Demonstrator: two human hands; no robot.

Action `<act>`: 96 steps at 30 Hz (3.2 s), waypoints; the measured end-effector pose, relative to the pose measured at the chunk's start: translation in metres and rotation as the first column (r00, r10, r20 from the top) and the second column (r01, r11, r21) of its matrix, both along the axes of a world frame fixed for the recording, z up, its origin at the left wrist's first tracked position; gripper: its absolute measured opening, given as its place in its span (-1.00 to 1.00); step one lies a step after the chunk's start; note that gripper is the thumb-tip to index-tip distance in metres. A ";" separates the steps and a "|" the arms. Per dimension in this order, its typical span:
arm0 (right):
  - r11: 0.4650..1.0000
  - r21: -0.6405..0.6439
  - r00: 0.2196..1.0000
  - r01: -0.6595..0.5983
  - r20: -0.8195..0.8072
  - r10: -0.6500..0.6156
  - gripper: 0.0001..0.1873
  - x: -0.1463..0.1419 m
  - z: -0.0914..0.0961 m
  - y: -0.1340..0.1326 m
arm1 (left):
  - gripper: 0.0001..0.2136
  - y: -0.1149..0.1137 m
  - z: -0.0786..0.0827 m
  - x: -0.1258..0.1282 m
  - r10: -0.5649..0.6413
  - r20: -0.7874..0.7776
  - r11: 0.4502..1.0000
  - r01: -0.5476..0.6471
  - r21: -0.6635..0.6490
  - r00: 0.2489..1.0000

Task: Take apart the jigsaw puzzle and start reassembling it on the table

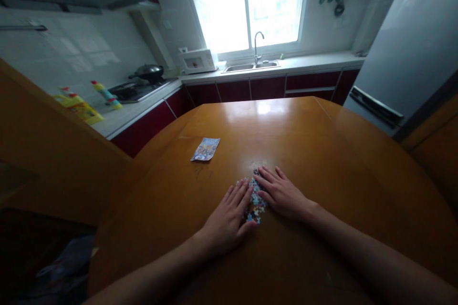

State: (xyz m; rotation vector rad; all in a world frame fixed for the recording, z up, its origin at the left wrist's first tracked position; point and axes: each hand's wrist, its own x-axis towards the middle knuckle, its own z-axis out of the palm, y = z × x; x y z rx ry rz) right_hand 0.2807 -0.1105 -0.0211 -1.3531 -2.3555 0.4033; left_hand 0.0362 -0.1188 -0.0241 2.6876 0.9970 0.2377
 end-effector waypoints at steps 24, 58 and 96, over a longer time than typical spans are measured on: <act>0.869 0.000 0.768 0.494 -0.468 -0.437 -0.52 0.043 -0.013 0.030 | -0.58 0.129 0.005 0.054 0.203 0.221 0.968 -0.229 0.100 0.954; 0.978 0.201 0.997 -0.062 -0.031 0.069 -0.86 -0.028 0.026 -0.004 | -0.87 0.062 0.013 -0.017 -0.091 0.253 0.988 0.056 0.141 0.963; 0.945 -0.010 0.907 0.326 -0.279 -0.316 -0.80 0.055 0.008 -0.018 | -0.85 0.092 0.003 -0.011 0.157 0.382 0.988 -0.150 -0.049 0.911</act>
